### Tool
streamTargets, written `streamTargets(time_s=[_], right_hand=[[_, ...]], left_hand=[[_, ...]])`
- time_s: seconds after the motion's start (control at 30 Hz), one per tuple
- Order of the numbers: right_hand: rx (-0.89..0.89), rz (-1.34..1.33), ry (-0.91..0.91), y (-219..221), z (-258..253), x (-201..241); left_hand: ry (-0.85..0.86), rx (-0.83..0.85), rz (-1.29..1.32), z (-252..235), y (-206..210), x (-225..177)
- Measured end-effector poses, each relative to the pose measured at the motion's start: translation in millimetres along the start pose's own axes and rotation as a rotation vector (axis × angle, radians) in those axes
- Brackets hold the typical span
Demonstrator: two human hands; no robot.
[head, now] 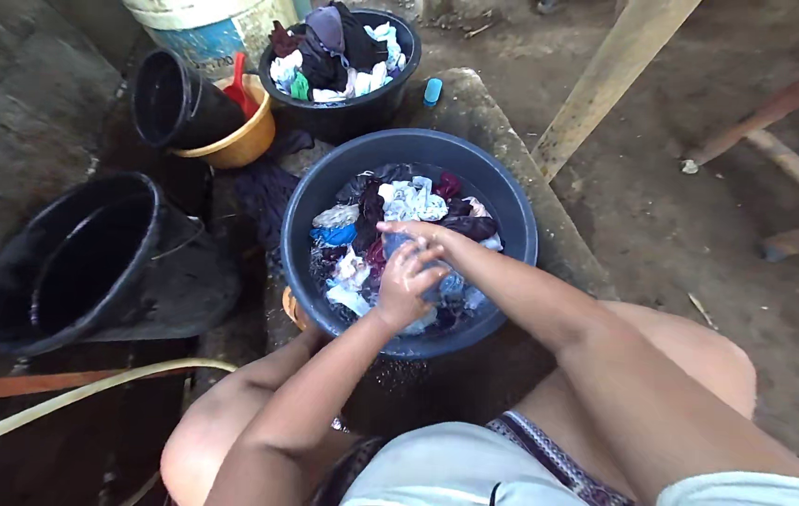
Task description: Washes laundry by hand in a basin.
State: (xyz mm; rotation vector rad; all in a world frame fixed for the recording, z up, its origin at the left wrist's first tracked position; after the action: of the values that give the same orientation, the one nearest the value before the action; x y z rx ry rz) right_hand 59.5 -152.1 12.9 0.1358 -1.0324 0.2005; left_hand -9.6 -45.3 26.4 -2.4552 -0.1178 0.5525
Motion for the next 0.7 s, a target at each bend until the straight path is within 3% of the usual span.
streamTargets(time_s=[0.13, 0.27, 0.37, 0.43, 0.5, 0.57, 0.63, 0.7], right_hand=[[0.160, 0.573, 0.052, 20.0, -5.5, 11.0], [0.210, 1.141, 0.048, 46.7, -13.5, 0.7], [0.248, 1.347, 0.094, 63.0, -8.5, -16.4], [0.264, 1.330, 0.143, 64.3, -16.1, -34.3], [0.202, 1.111, 0.068, 40.5, -34.5, -41.8], [0.068, 0.565, -0.036, 13.5, -40.4, -40.5], [0.038, -0.031, -0.010, 5.7, -35.6, -32.4], [0.101, -0.263, -0.060, 4.9, -34.7, -36.0]], left_hand=[[0.175, 0.269, -0.131, 1.0, 13.3, -22.4], [0.249, 0.707, -0.131, 10.6, 39.8, -28.5], [0.221, 1.026, -0.074, 22.5, 63.5, -24.4], [0.144, 1.154, -0.009, 26.6, 66.3, -21.1], [0.090, 1.051, 0.110, 19.7, 49.8, -5.9], [-0.028, 0.717, 0.308, 11.2, 14.1, 23.5], [-0.227, 0.382, 0.448, -7.7, -42.4, 60.6], [-0.345, 0.130, 0.368, -41.3, -120.3, 91.1]])
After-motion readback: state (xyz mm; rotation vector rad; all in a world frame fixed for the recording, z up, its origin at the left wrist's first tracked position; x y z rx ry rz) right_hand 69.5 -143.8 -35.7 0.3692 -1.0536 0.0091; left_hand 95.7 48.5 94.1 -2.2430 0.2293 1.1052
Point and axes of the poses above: each hand's wrist, its own z-axis away from the middle knuckle, its own y-axis out of the palm, x = y × z, the point moved 4 cm from there along -z, towards the middle knuckle, and after that the axes turned 1 degree about -z, right-handed, at the moved point
